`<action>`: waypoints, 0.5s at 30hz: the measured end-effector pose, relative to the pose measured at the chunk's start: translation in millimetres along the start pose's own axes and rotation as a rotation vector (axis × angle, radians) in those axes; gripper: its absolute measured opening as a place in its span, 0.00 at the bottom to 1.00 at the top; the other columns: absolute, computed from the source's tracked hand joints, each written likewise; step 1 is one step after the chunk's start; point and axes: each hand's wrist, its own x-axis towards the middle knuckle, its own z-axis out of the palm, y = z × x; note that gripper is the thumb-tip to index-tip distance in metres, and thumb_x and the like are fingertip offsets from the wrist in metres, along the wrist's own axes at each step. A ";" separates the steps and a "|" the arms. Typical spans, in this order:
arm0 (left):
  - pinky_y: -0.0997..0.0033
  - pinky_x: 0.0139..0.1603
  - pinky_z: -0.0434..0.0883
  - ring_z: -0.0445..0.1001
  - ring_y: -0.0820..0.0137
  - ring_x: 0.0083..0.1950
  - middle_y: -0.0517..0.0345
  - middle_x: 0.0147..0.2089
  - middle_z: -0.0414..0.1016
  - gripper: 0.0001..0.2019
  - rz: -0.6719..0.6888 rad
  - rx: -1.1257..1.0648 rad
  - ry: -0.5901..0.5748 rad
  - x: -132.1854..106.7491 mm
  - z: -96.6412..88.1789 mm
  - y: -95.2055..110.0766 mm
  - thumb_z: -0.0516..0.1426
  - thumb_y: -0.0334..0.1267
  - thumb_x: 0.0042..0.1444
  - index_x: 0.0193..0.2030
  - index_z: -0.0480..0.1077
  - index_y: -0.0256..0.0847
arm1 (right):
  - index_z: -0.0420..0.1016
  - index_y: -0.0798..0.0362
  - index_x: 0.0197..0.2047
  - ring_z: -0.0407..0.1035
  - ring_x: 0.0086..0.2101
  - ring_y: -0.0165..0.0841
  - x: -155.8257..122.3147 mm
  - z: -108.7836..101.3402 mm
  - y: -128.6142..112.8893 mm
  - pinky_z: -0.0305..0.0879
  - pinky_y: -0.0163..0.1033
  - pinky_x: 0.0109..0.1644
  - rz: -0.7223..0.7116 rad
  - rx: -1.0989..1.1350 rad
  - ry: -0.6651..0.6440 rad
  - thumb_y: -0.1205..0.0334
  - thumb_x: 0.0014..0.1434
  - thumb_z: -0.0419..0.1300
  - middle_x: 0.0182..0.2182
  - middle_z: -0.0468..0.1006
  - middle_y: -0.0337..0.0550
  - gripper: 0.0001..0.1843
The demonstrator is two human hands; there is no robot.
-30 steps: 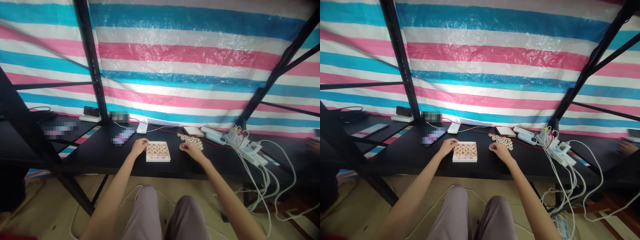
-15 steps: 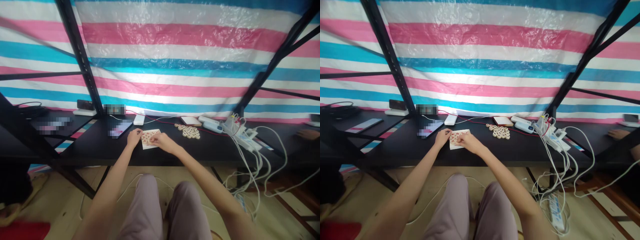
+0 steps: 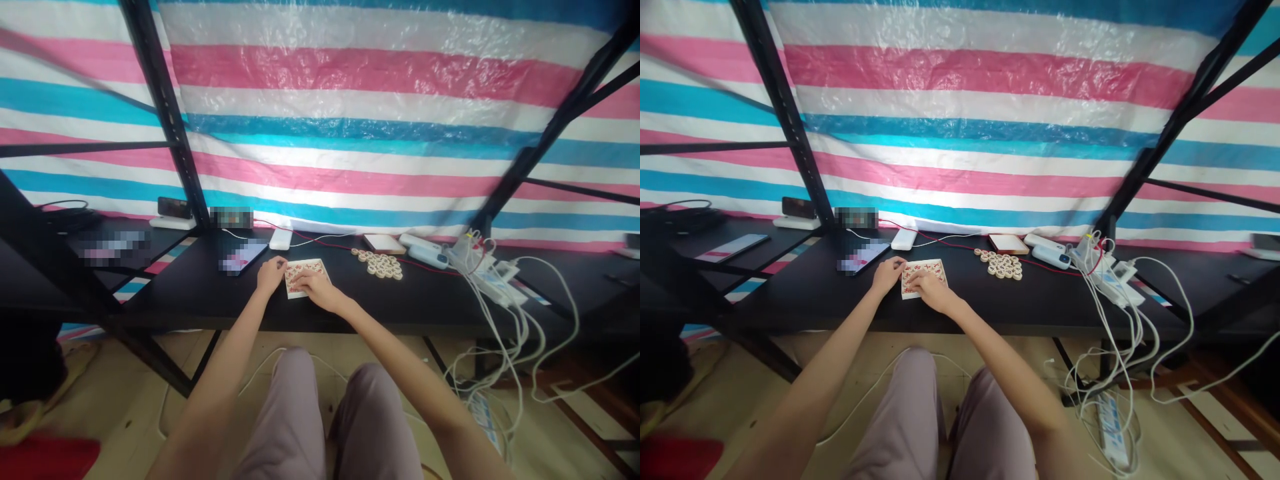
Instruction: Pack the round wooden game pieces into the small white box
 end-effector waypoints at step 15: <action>0.73 0.32 0.61 0.72 0.67 0.35 0.58 0.29 0.75 0.10 -0.011 0.020 -0.034 0.9 -2.7 -0.4 0.49 0.40 0.56 0.38 0.70 0.44 | 0.62 0.58 0.57 0.50 0.56 0.50 -28.7 -48.0 117.9 0.47 0.60 0.54 0.635 -0.688 0.390 0.66 0.57 0.50 0.59 0.57 0.59 0.24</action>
